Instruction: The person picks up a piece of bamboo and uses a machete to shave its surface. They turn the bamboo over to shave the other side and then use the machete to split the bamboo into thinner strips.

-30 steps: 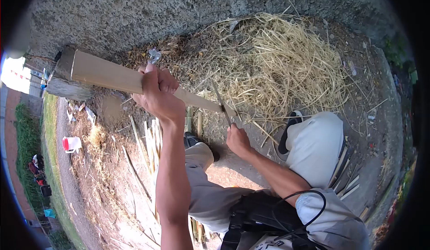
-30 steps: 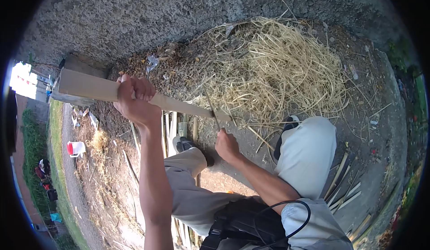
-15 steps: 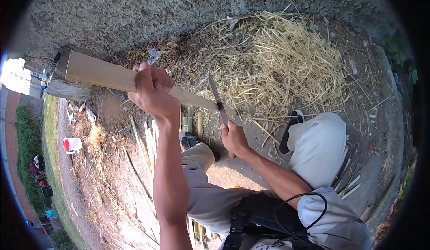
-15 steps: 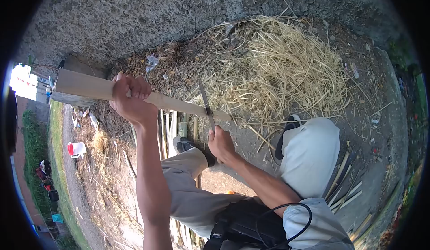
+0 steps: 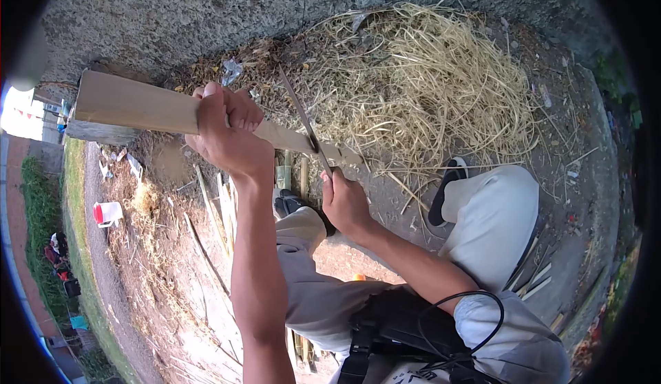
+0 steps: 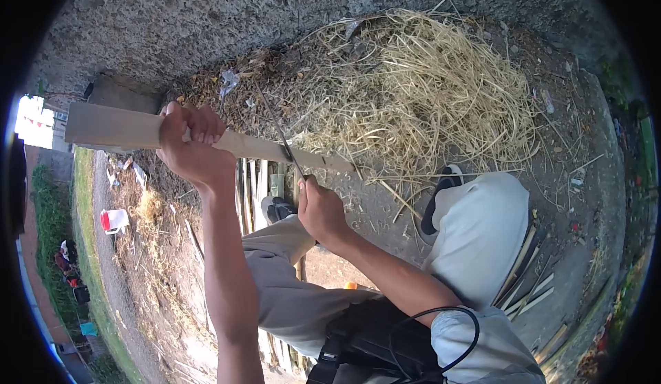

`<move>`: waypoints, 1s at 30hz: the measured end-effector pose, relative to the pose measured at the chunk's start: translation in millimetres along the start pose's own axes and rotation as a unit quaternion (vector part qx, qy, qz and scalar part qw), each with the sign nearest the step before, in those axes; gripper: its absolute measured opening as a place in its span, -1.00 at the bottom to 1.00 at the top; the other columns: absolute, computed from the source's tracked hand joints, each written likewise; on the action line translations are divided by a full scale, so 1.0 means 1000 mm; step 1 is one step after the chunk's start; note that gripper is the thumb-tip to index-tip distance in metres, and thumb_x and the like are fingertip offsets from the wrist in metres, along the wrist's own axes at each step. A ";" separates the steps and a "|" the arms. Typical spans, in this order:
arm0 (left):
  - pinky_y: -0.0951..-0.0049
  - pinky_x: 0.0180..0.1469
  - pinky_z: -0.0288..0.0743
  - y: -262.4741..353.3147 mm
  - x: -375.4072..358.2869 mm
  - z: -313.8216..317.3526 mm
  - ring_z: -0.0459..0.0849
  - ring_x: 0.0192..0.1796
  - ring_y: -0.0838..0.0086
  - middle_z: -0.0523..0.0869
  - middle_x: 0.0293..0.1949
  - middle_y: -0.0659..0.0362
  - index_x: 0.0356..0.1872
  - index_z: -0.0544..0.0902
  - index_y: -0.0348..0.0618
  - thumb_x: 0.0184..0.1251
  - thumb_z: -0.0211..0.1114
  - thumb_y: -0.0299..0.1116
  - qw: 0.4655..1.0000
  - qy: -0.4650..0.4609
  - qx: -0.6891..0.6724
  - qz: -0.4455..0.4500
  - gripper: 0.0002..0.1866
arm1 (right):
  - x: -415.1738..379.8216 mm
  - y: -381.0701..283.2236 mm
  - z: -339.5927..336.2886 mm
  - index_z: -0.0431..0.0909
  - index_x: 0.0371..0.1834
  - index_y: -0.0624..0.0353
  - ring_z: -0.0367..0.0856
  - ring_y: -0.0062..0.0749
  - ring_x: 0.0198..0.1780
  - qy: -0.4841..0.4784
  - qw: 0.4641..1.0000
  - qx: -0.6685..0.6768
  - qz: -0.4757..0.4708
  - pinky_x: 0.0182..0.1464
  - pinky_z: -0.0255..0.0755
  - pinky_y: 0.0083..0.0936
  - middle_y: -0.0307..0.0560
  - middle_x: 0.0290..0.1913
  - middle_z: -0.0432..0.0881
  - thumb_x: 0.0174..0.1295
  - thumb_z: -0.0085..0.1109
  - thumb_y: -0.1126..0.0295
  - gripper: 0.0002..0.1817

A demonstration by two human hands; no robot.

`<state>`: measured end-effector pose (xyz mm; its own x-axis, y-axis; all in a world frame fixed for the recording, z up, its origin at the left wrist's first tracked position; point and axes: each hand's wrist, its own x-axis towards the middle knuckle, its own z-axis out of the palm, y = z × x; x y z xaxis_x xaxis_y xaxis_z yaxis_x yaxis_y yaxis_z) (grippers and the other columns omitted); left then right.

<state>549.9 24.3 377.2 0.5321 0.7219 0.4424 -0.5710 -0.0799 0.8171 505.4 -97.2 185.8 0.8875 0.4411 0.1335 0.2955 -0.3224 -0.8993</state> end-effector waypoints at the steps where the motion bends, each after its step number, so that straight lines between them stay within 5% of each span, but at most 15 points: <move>1: 0.53 -0.63 0.01 -0.001 0.000 0.000 0.11 -0.67 0.64 0.15 -0.70 0.33 -0.64 0.19 -0.02 0.39 0.05 -0.32 1.000 -0.012 0.021 0.017 -0.63 | -0.006 0.012 0.010 0.46 -0.17 0.34 0.65 0.28 -0.45 0.005 1.000 -0.009 0.022 -0.44 0.51 0.03 0.29 -0.53 0.62 0.45 -0.01 0.35 -0.78; 4: 0.53 -0.62 0.01 -0.004 0.004 -0.008 0.11 -0.67 0.63 0.14 -0.70 0.33 -0.64 0.19 -0.02 0.40 0.03 -0.32 1.000 -0.006 -0.006 0.018 -0.63 | -0.020 0.087 0.015 0.46 -0.16 0.33 0.65 0.28 -0.46 -0.089 0.977 -0.135 0.141 -0.44 0.51 0.05 0.29 -0.55 0.62 0.44 0.00 0.36 -0.79; 12: 0.53 -0.62 0.01 0.002 -0.001 -0.001 0.12 -0.67 0.62 0.16 -0.71 0.31 -0.64 0.19 0.00 0.37 0.03 -0.35 1.000 -0.020 0.012 0.019 -0.65 | 0.000 -0.001 0.003 0.41 -0.24 0.31 0.65 0.24 -0.45 0.010 0.999 -0.017 -0.028 -0.49 0.48 0.00 0.35 -0.56 0.57 0.43 0.02 0.38 -0.82; 16: 0.54 -0.62 0.03 -0.001 -0.001 -0.004 0.13 -0.68 0.62 0.16 -0.71 0.31 -0.64 0.21 -0.01 0.37 0.06 -0.32 1.000 0.016 -0.003 0.006 -0.65 | -0.024 0.107 0.017 0.48 -0.15 0.29 0.65 0.23 -0.45 -0.099 0.970 -0.175 0.137 -0.44 0.48 -0.02 0.27 -0.46 0.65 0.43 0.00 0.44 -0.87; 19: 0.54 -0.64 0.00 -0.006 0.009 -0.006 0.13 -0.69 0.64 0.17 -0.72 0.33 -0.65 0.20 -0.03 0.33 0.09 -0.35 1.000 0.013 -0.013 0.005 -0.65 | -0.001 0.046 -0.001 0.50 -0.15 0.29 0.66 0.22 -0.41 -0.082 0.978 -0.057 0.181 -0.41 0.48 -0.01 0.28 -0.44 0.66 0.42 0.02 0.42 -0.85; 22: 0.53 -0.64 -0.01 -0.003 0.004 -0.003 0.13 -0.69 0.65 0.18 -0.73 0.33 -0.66 0.20 -0.03 0.31 0.10 -0.36 1.000 0.014 -0.018 0.005 -0.65 | 0.007 0.003 -0.009 0.45 -0.23 0.32 0.64 0.34 -0.41 -0.028 0.999 0.019 0.032 -0.40 0.47 0.08 0.32 -0.48 0.63 0.42 0.03 0.34 -0.78; 26: 0.52 -0.63 -0.02 -0.003 0.001 -0.005 0.12 -0.69 0.65 0.17 -0.72 0.33 -0.66 0.22 -0.04 0.33 0.09 -0.35 1.000 0.019 -0.016 0.013 -0.65 | -0.025 0.098 0.015 0.47 -0.20 0.28 0.64 0.31 -0.43 -0.072 0.979 -0.117 0.150 -0.39 0.51 0.06 0.30 -0.55 0.60 0.43 0.01 0.34 -0.80; 30: 0.52 -0.63 -0.01 -0.004 0.004 -0.002 0.13 -0.69 0.65 0.16 -0.73 0.33 -0.65 0.24 -0.06 0.36 0.08 -0.35 0.999 0.016 -0.032 0.008 -0.65 | -0.026 0.094 0.029 0.48 -0.18 0.24 0.63 0.31 -0.47 -0.031 0.985 -0.093 0.144 -0.41 0.51 0.06 0.27 -0.59 0.59 0.43 0.00 0.34 -0.82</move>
<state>552.9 29.3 375.5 0.5028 0.7424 0.4427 -0.6185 -0.0488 0.7843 500.4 -114.7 86.0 0.9225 0.3567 -0.1473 0.0986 -0.5868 -0.8037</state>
